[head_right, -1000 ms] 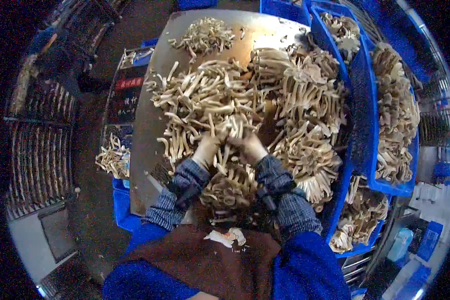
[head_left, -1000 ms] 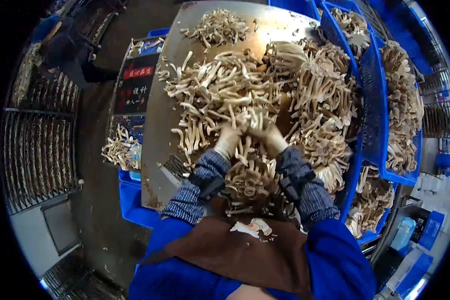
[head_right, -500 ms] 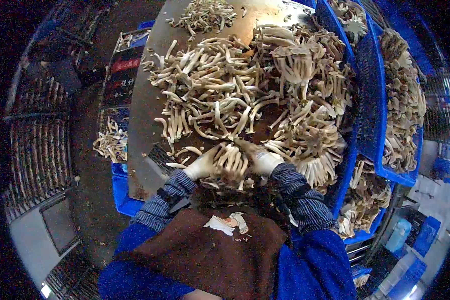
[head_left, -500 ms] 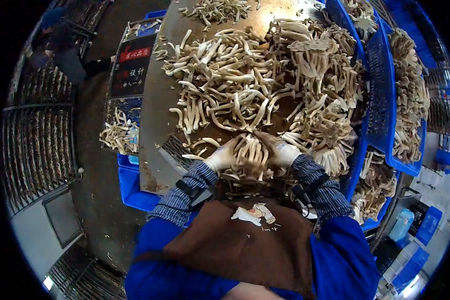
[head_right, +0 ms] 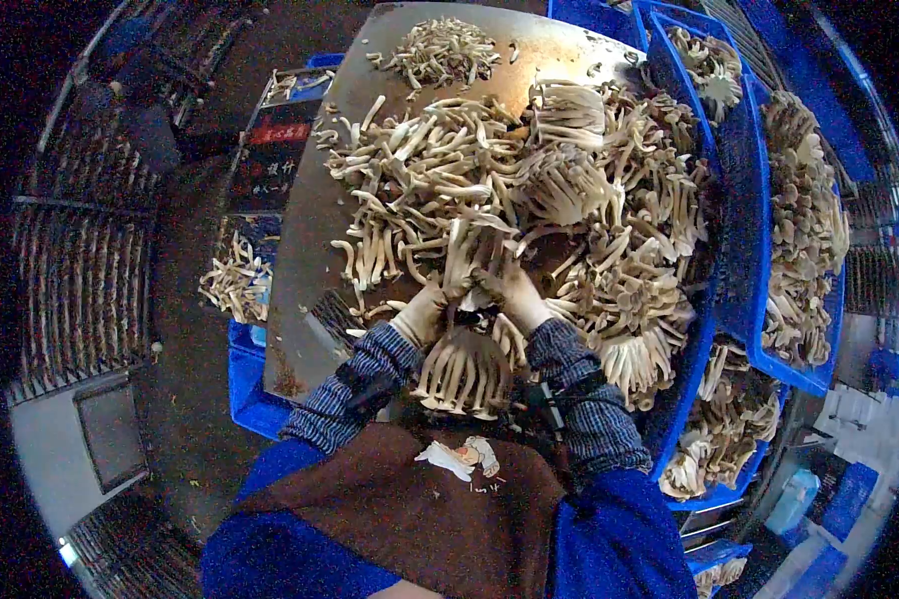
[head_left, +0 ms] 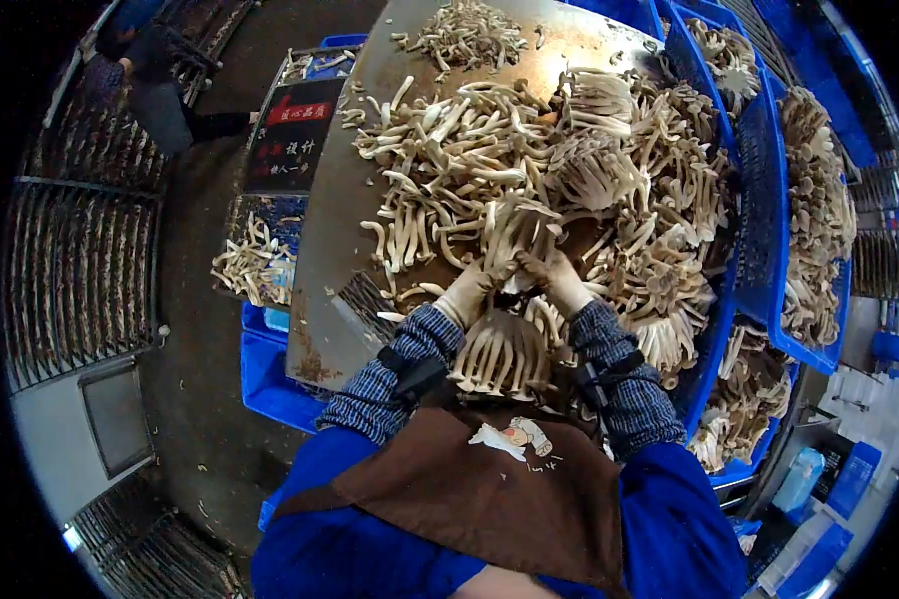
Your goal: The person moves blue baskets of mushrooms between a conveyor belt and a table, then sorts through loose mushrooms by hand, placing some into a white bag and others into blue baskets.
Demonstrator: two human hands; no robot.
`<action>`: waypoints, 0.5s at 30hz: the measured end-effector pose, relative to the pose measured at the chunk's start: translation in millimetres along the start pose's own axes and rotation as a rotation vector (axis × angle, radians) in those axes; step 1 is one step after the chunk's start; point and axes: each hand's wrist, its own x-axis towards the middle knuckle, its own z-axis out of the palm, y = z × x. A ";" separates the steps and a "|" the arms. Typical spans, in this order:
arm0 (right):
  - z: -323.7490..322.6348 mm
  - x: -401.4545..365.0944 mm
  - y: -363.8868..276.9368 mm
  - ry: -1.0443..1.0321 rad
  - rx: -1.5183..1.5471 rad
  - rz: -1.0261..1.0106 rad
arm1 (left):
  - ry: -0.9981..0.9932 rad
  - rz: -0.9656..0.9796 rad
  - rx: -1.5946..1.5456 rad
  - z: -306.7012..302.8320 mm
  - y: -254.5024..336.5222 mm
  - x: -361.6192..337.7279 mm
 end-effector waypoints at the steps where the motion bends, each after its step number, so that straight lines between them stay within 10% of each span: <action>1: -1.2 2.6 6.8 0.038 -0.140 -0.079 | 0.046 -0.074 0.017 -4.6 -1.3 2.5; 2: -12.4 6.6 2.8 0.080 -0.283 -0.153 | 0.088 -0.150 0.036 -5.7 0.4 4.8; 6: -38.0 23.5 -45.6 0.328 0.427 0.587 | 0.126 -0.047 0.106 20.9 18.4 2.9; 10: -25.5 25.5 -43.0 0.473 0.225 0.239 | 0.220 -0.152 -0.135 26.7 24.2 8.9; 14: -24.8 19.6 -56.2 0.705 0.251 0.320 | 0.361 0.126 -0.100 20.3 14.9 16.6; 15: -25.7 19.0 -53.9 0.768 0.689 0.529 | 0.367 0.174 -0.132 20.8 18.4 13.0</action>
